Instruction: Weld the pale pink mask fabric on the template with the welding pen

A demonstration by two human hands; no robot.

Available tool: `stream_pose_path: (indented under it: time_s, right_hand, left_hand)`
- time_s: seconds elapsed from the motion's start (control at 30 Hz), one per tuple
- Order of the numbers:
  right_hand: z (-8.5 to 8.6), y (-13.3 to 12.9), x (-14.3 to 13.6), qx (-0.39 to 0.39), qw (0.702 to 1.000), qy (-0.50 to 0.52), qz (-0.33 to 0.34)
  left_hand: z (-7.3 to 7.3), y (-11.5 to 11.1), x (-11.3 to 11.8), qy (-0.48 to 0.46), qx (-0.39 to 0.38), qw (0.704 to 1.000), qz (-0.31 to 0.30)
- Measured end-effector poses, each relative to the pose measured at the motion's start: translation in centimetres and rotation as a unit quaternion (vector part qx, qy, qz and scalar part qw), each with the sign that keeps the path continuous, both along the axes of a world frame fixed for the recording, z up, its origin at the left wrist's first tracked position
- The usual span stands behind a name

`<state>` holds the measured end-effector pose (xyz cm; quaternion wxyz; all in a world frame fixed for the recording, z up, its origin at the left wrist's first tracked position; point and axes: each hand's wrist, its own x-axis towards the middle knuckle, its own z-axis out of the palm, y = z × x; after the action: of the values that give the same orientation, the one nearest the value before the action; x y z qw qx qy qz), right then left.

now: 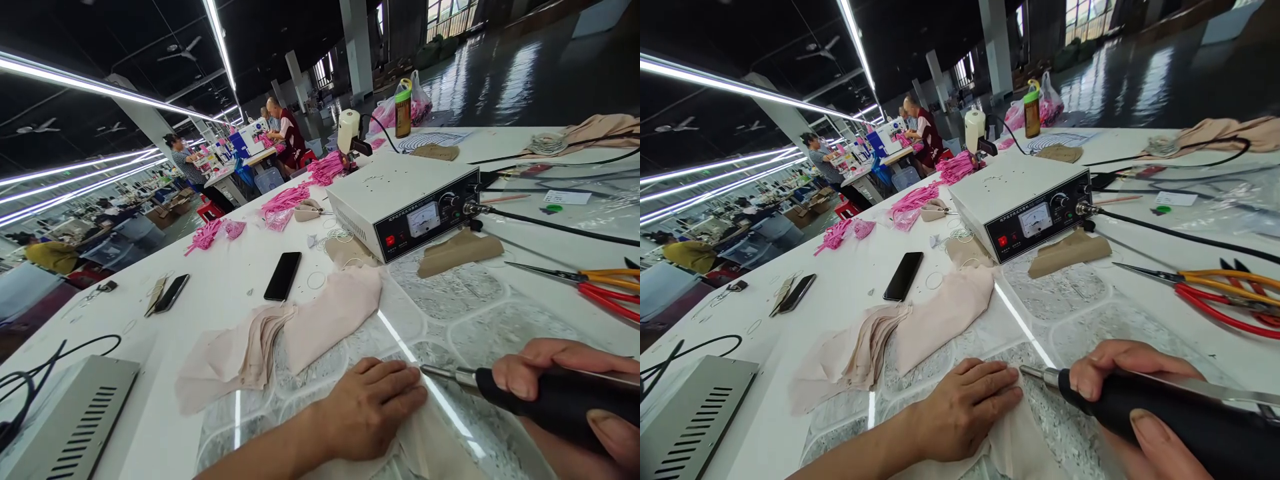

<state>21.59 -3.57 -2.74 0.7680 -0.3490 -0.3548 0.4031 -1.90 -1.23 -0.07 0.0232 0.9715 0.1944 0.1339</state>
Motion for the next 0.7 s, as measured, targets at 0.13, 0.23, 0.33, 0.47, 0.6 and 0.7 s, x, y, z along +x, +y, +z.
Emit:
stream_pose_path:
  time_s: [0.13, 0.23, 0.33, 0.47, 0.6, 0.7]
  right_hand:
    - [0.3, 0.2, -0.3, 0.021, 0.999, -0.018, -0.028]
    - [0.7, -0.1, -0.9, -0.029, 0.997, -0.007, -0.066]
    - [0.8, -0.5, -1.1, -0.038, 0.996, -0.025, -0.079]
    - [0.7, -0.6, -1.0, -0.012, 0.998, -0.005, -0.066]
    - [0.7, -0.3, -0.9, 0.004, 0.998, -0.037, -0.043]
    - [1.0, -0.1, -1.0, 0.016, 0.999, -0.032, -0.034]
  left_hand:
    - [-0.1, 0.0, 0.0, 0.003, 0.002, 1.000, 0.001]
    - [-0.1, -0.1, 0.0, 0.001, 0.001, 1.000, 0.003]
    - [0.0, -0.1, 0.0, 0.002, -0.002, 1.000, 0.005]
    - [0.0, -0.1, 0.0, 0.010, -0.010, 1.000, 0.003]
    - [0.0, -0.1, 0.0, 0.015, -0.014, 1.000, 0.004]
    - [0.0, -0.2, 0.1, 0.010, -0.017, 1.000, 0.004]
